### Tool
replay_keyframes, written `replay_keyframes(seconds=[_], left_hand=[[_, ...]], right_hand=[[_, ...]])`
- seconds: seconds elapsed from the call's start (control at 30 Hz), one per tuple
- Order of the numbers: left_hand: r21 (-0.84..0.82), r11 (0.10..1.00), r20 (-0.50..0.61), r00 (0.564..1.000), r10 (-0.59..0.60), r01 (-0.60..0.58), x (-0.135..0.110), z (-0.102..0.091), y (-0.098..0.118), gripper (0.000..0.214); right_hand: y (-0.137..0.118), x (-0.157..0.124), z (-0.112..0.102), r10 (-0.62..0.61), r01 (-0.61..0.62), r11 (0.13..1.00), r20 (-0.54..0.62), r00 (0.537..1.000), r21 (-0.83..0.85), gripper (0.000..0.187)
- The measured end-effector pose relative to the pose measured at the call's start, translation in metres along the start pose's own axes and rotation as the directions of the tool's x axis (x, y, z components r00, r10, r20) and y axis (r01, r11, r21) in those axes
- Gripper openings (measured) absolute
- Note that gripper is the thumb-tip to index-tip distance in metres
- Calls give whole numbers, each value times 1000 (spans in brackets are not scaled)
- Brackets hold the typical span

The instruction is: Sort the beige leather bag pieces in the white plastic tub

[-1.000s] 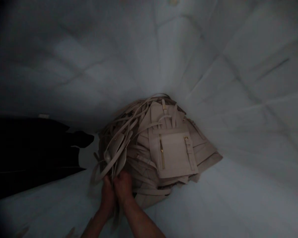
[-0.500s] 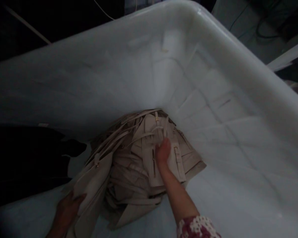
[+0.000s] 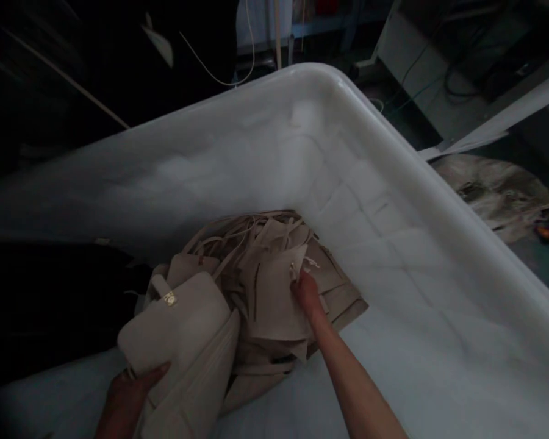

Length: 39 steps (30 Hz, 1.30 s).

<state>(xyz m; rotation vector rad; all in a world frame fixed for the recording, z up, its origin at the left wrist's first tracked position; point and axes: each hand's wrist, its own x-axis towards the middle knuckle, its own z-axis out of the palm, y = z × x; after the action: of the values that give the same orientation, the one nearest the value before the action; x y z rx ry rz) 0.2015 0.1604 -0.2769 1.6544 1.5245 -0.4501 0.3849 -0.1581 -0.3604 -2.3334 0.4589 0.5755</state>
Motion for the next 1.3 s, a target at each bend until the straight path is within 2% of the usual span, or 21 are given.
replay_keyframes(seconds=[0.1,0.2,0.27,0.33,0.43,0.5,0.57,0.6,0.67,0.73,0.83,0.9,0.97,1.0,1.07,1.1,1.17,1.2,1.23,1.3], left_hand=[[-70,998,55,998,-7,11,-4,16,8,47],[-53,998,42,999,-26,28,0,26,6,48],[-48,998,35,998,-49,51,6,28,1,50],[-57,996,57,996,-66,69,12,28,-5,51],[-72,995,69,996,-62,66,21,27,-12,47],[-36,998,44,998,-47,49,25,27,-14,44],[22,999,25,999,-26,26,28,27,-15,41],[46,999,20,1000,-16,15,29,28,-16,41],[69,998,13,1000,6,-6,32,30,-19,42],[83,997,-3,1000,6,-6,33,33,-22,43],[93,996,-31,999,-16,19,32,36,-23,45],[91,996,-32,999,-18,21,30,37,-19,43],[81,997,-28,1000,-4,7,27,37,-13,42],[77,997,-28,1000,4,-2,25,37,-11,42],[85,996,-27,1000,-4,6,20,37,-8,43],[90,996,-23,1000,-16,18,17,37,-9,44],[32,998,19,999,-47,46,8,36,-12,48],[-25,998,61,997,-54,56,3,37,-15,52],[-95,994,109,993,-49,59,-2,37,-18,55],[-204,979,156,988,9,23,-9,41,-23,58]], right_hand=[[-24,-9,-3,-118,123,975,38,992,-183,43],[-24,-19,-9,-168,110,898,-102,980,-426,38],[-16,-25,-6,-209,120,902,-176,962,-415,31],[-6,-29,4,-225,172,944,-169,960,-281,24],[9,-26,24,-157,135,983,-184,970,-125,21],[21,-14,32,-57,25,990,-239,969,-138,37],[36,6,32,53,-89,985,-230,972,-151,58],[44,17,31,106,-140,977,-205,973,-159,62],[58,38,28,187,-214,960,-152,971,-181,57],[67,52,25,228,-248,946,-116,967,-208,43],[58,54,21,212,-223,946,-73,975,-233,25],[34,40,16,119,-128,967,-53,991,-222,25],[1,14,13,-73,76,982,20,997,-174,36],[-17,-4,14,-195,204,970,78,978,-133,40],[-47,-49,24,-467,485,874,239,851,-18,40],[-58,-73,33,-537,565,825,327,778,9,37],[-69,-119,59,-547,649,761,556,626,18,31],[-70,-138,73,-493,647,763,637,592,-11,32],[-68,-153,86,-430,615,787,682,592,-38,37],[-59,-175,106,-332,495,868,694,639,-40,46]])
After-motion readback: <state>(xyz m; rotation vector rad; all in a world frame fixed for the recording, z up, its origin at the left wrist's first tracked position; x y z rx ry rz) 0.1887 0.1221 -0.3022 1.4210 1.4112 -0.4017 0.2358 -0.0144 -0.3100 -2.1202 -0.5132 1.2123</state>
